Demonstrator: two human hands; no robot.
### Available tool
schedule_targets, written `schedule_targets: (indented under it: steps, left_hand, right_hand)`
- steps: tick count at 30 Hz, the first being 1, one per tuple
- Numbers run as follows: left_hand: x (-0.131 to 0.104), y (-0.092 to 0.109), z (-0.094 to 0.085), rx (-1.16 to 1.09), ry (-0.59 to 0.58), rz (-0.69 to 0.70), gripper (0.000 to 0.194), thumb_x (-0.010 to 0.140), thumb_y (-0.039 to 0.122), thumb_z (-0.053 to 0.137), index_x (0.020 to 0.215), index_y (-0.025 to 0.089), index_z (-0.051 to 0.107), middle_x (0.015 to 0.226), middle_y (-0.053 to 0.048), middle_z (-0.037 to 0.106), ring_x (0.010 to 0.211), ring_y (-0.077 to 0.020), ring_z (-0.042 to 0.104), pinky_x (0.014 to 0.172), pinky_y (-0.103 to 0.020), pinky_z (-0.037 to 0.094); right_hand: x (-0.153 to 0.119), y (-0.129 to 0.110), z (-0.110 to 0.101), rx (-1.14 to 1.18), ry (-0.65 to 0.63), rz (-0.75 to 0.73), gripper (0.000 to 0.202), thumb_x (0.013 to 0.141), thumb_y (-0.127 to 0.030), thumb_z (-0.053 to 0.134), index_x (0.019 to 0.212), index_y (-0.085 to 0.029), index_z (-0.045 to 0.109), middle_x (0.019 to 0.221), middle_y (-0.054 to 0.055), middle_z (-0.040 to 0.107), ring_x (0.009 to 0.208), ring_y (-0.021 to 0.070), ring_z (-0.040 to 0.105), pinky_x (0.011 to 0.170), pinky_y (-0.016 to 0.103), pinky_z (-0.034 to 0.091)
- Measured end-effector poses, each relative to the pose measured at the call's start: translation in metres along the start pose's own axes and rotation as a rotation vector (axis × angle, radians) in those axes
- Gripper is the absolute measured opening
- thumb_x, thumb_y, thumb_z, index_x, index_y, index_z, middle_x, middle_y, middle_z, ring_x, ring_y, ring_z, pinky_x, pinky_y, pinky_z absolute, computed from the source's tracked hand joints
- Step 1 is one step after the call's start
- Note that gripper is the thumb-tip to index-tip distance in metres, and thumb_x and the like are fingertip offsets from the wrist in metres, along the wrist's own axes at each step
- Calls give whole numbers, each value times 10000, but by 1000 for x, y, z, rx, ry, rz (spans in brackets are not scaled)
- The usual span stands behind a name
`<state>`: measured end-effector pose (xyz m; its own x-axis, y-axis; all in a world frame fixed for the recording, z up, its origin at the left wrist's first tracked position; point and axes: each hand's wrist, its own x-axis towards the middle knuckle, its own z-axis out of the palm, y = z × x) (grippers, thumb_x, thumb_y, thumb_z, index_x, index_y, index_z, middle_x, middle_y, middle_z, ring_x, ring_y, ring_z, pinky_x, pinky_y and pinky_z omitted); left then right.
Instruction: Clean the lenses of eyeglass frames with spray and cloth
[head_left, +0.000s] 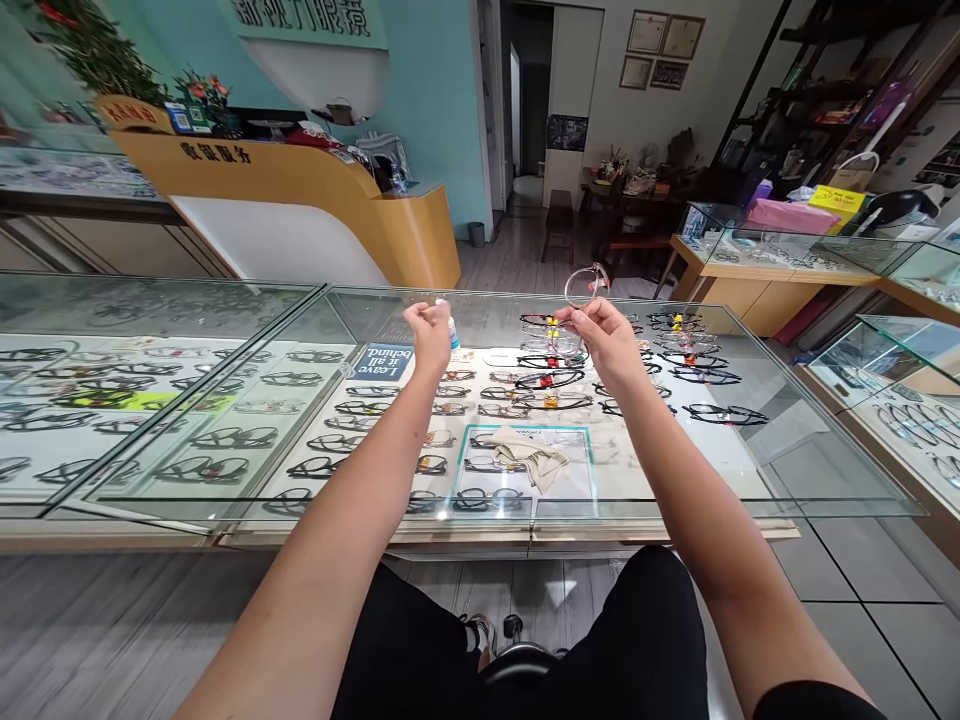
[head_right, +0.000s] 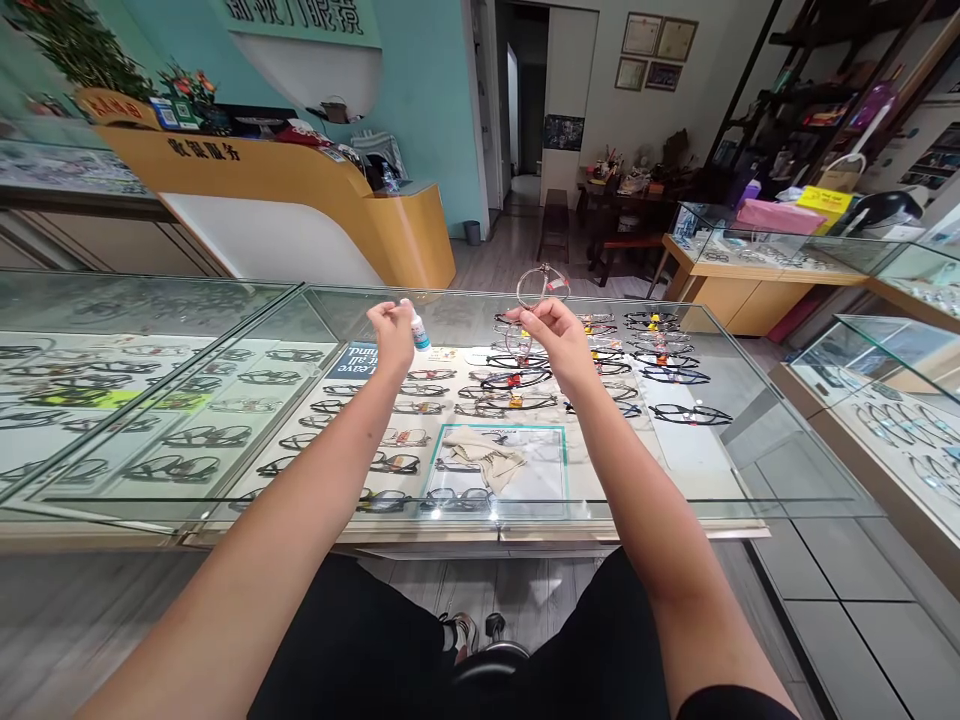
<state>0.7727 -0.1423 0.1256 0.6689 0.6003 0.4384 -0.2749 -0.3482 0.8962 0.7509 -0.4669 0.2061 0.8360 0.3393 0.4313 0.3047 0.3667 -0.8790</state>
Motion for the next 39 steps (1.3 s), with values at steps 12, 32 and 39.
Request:
schedule_targets:
  steps: [12, 32, 39]
  left_hand:
    - [-25, 57, 18, -200, -287, -247, 273, 770, 300, 733, 972, 261, 553, 870, 7, 611, 774, -157, 590, 625, -252, 491]
    - [-65, 119, 21, -402, -658, -271, 829, 767, 1019, 573, 632, 202, 598, 626, -36, 504, 591, -145, 477, 483, -249, 350]
    - [-68, 110, 27, -262, -591, -227, 746, 766, 941, 634, 673, 202, 599, 663, -45, 558, 613, -143, 513, 485, -231, 368]
  right_hand:
    - [-2, 1, 2, 26, 1, -2, 444, 807, -585, 976, 894, -288, 656, 1008, 23, 857, 1086, 231, 768, 1081, 409, 545]
    - [-15, 7, 20, -28, -307, 119, 300, 859, -336, 851, 1114, -278, 703, 1257, 43, 806, 1253, 257, 727, 1144, 466, 566]
    - [-18, 11, 22, -50, -434, 162, 366, 902, -436, 879, 1175, -292, 682, 1353, 59, 776, 1288, 263, 722, 1092, 448, 592]
